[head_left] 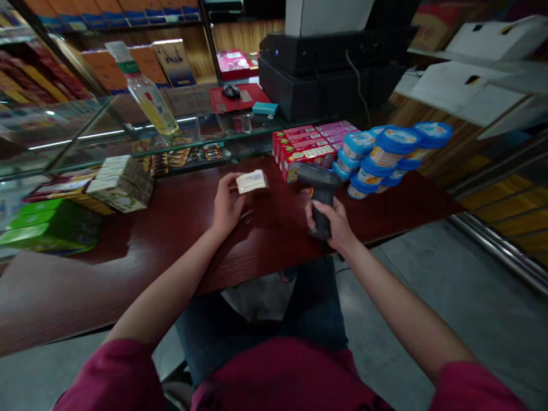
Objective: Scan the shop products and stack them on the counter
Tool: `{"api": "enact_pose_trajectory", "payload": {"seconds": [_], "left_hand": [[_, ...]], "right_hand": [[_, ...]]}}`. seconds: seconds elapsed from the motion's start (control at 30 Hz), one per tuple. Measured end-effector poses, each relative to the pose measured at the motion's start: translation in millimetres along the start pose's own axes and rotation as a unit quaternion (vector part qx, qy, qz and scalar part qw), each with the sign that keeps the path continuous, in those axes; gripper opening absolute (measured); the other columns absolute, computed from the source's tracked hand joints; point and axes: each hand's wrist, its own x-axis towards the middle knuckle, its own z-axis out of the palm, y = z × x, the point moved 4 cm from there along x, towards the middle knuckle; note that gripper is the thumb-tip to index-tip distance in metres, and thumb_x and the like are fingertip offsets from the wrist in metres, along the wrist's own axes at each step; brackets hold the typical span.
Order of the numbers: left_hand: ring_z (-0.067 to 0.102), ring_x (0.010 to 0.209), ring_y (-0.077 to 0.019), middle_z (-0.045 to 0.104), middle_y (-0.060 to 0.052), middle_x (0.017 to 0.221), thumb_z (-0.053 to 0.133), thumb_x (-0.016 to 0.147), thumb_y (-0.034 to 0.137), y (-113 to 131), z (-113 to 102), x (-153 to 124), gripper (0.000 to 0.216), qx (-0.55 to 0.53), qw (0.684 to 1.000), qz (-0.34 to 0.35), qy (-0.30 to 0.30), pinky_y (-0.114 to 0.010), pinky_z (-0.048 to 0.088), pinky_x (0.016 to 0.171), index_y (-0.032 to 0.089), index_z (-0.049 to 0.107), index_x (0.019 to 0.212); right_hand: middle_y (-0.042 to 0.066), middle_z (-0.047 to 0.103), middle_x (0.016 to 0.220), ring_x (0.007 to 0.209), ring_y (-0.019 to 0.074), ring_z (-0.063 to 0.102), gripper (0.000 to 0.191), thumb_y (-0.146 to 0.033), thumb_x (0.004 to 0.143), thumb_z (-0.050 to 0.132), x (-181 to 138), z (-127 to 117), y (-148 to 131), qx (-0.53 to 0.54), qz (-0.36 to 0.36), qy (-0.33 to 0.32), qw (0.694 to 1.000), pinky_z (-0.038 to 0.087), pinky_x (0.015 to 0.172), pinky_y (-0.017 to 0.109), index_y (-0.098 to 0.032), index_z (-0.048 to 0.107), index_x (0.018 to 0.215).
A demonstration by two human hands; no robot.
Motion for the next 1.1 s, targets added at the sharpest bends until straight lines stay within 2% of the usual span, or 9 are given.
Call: {"api": "enact_pose_trajectory", "payload": {"seconds": [0.17, 0.33, 0.47, 0.63, 0.73, 0.83, 0.93, 1.03, 1.1], "left_hand": [[0.069, 0.134, -0.0277, 0.069, -0.013, 0.144, 0.071, 0.088, 0.024, -53.3, -90.4, 2.0, 0.052, 0.037, 0.995, -0.033, 0.088, -0.046, 0.057, 0.117, 0.025, 0.059, 0.139], [0.075, 0.125, -0.0275, 0.073, -0.013, 0.14, 0.072, 0.087, 0.025, -94.3, -135.2, 19.7, 0.057, 0.056, 0.982, -0.105, 0.144, -0.045, 0.061, 0.111, 0.025, 0.06, 0.143], [0.074, 0.128, -0.027, 0.074, -0.012, 0.14, 0.076, 0.091, 0.04, -109.1, -147.7, 32.9, 0.055, 0.031, 0.986, -0.106, 0.122, -0.044, 0.06, 0.111, 0.029, 0.061, 0.143], [0.076, 0.105, -0.0265, 0.077, -0.006, 0.11, 0.091, 0.081, 0.043, -104.8, -160.0, 27.3, 0.067, 0.076, 0.98, -0.139, 0.118, -0.043, 0.063, 0.102, 0.028, 0.067, 0.141], [0.074, 0.106, -0.0283, 0.073, -0.003, 0.099, 0.095, 0.078, 0.043, -97.1, -166.0, 19.2, 0.06, 0.146, 0.974, -0.134, 0.113, -0.045, 0.06, 0.107, 0.025, 0.075, 0.132], [0.068, 0.127, -0.0316, 0.071, -0.009, 0.12, 0.095, 0.077, 0.047, -99.7, -168.1, 15.3, 0.066, 0.147, 0.978, -0.122, 0.081, -0.044, 0.059, 0.112, 0.024, 0.074, 0.135], [0.057, 0.149, -0.0327, 0.062, -0.013, 0.148, 0.093, 0.078, 0.052, -111.3, -168.1, 16.3, 0.071, 0.075, 0.987, -0.142, 0.016, -0.042, 0.058, 0.114, 0.026, 0.071, 0.141], [0.064, 0.143, -0.0326, 0.07, -0.012, 0.144, 0.09, 0.08, 0.055, -118.9, -162.3, 19.4, 0.068, -0.028, 0.981, -0.184, -0.052, -0.045, 0.06, 0.113, 0.026, 0.072, 0.139], [0.07, 0.133, -0.0327, 0.076, -0.012, 0.134, 0.093, 0.078, 0.053, -118.9, -154.4, 22.2, 0.067, -0.075, 0.975, -0.203, -0.051, -0.046, 0.061, 0.11, 0.024, 0.072, 0.134]], "right_hand": [[-0.006, 0.064, 0.065, 0.043, 0.0096, 0.048, 0.047, -0.05, 0.08, 0.083, 46.2, 72.2, 39.1, 0.051, 0.104, -0.156, 0.981, 0.037, 0.04, 0.023, -0.02, 0.066, 0.111], [-0.005, 0.067, 0.063, 0.041, 0.0095, 0.049, 0.053, -0.052, 0.077, 0.085, 90.6, 135.0, 73.2, 0.043, 0.145, -0.234, 0.96, 0.036, 0.04, 0.022, -0.018, 0.065, 0.112], [-0.004, 0.068, 0.064, 0.043, 0.0099, 0.05, 0.054, -0.052, 0.076, 0.085, 110.0, 157.4, 85.1, 0.036, 0.147, -0.254, 0.955, 0.038, 0.041, 0.022, -0.018, 0.065, 0.113], [-0.005, 0.067, 0.066, 0.044, 0.0102, 0.051, 0.057, -0.053, 0.08, 0.086, 108.7, 148.3, 84.4, 0.034, 0.142, -0.237, 0.961, 0.039, 0.041, 0.023, -0.019, 0.065, 0.119], [-0.005, 0.066, 0.065, 0.044, 0.0102, 0.051, 0.056, -0.054, 0.08, 0.087, 105.1, 142.2, 80.8, 0.029, 0.147, -0.225, 0.963, 0.04, 0.042, 0.024, -0.018, 0.065, 0.118], [-0.004, 0.066, 0.066, 0.044, 0.0103, 0.051, 0.055, -0.052, 0.079, 0.088, 101.9, 143.3, 78.6, 0.017, 0.151, -0.226, 0.962, 0.04, 0.042, 0.024, -0.018, 0.065, 0.116], [-0.004, 0.066, 0.066, 0.045, 0.0111, 0.052, 0.053, -0.051, 0.08, 0.087, 96.5, 147.5, 77.6, -0.005, 0.153, -0.242, 0.958, 0.04, 0.04, 0.025, -0.019, 0.065, 0.115], [-0.004, 0.066, 0.067, 0.046, 0.0109, 0.051, 0.049, -0.05, 0.081, 0.086, 90.0, 151.1, 76.2, -0.028, 0.155, -0.26, 0.953, 0.04, 0.039, 0.024, -0.02, 0.066, 0.113], [-0.004, 0.066, 0.068, 0.047, 0.0107, 0.052, 0.047, -0.049, 0.082, 0.086, 86.7, 153.2, 74.9, -0.04, 0.156, -0.27, 0.949, 0.04, 0.04, 0.024, -0.019, 0.067, 0.113]]}}
